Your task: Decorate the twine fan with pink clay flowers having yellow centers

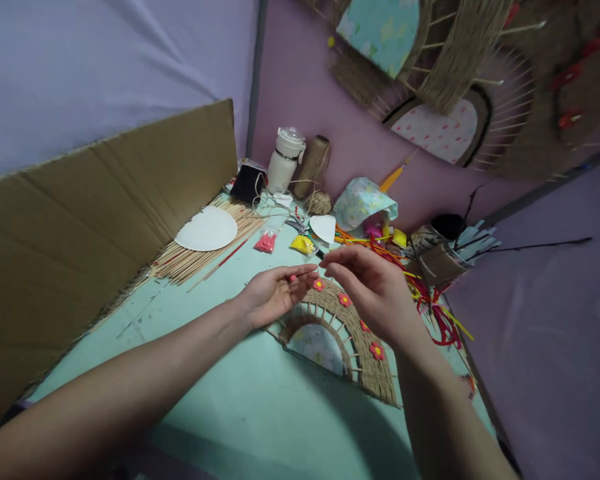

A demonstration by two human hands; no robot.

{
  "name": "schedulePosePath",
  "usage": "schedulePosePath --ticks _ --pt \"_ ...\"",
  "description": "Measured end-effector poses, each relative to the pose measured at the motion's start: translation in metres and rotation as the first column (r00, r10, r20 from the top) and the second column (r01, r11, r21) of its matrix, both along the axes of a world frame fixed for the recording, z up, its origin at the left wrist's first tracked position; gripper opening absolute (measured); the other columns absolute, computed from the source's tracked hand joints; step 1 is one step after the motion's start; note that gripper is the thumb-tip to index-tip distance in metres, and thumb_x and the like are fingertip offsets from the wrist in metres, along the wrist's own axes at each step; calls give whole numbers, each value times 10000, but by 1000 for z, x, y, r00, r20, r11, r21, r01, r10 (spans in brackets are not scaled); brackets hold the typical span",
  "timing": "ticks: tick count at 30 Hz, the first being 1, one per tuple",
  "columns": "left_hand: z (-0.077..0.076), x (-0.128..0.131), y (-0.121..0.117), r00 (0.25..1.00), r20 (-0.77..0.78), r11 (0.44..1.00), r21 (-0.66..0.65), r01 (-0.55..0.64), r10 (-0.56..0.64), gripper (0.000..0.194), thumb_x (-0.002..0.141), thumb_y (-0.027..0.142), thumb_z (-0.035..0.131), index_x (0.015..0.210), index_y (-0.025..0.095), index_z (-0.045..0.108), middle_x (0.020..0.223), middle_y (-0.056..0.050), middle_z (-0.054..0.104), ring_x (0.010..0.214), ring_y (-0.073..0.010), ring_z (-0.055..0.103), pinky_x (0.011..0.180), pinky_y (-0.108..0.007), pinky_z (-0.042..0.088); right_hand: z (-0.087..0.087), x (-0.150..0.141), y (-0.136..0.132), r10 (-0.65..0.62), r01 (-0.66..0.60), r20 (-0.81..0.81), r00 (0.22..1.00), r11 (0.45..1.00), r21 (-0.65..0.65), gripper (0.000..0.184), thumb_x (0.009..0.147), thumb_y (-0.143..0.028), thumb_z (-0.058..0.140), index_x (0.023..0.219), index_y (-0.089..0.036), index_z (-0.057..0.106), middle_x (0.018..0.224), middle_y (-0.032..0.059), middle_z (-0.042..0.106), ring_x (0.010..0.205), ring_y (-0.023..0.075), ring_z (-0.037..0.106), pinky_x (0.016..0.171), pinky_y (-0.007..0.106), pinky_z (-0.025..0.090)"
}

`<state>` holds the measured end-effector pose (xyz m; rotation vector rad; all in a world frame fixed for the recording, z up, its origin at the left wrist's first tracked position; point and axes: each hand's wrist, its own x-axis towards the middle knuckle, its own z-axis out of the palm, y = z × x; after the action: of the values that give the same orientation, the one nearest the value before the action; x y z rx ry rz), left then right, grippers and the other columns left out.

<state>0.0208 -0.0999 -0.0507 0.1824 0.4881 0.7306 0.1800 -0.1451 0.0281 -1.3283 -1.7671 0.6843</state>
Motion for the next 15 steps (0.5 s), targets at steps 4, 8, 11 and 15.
schedulePosePath --ticks 4,8,11,15 --pt "0 5 -7 1000 -23 1000 22 -14 15 257 915 45 442 958 0 692 927 -142 691 793 -111 669 763 -168 553 -28 -1 -39 -164 165 -125 978 986 -8 119 908 -287 596 949 -208 674 895 38 713 802 159 665 762 303 532" --pt "-7 7 -9 998 -51 995 92 -30 35 266 878 -36 456 972 25 698 969 -129 704 852 -105 682 824 -155 539 -62 -2 -47 -278 285 -129 952 958 35 134 923 -288 575 982 -214 669 958 49 709 873 179 665 799 329 528" --pt "-12 8 -9 997 -68 991 128 -31 40 233 887 -6 485 964 31 702 988 -134 714 857 -104 688 836 -153 536 -73 -1 -48 -307 313 -70 949 946 88 127 930 -260 560 993 -222 663 967 47 704 888 183 659 804 337 518" --pt "-12 9 -13 996 -81 993 111 42 -33 242 944 128 478 1031 40 686 1056 -164 710 911 -148 697 855 -220 552 -76 -1 -49 -304 292 13 952 923 251 166 914 -174 565 1050 -237 636 1004 47 688 930 196 635 820 363 500"
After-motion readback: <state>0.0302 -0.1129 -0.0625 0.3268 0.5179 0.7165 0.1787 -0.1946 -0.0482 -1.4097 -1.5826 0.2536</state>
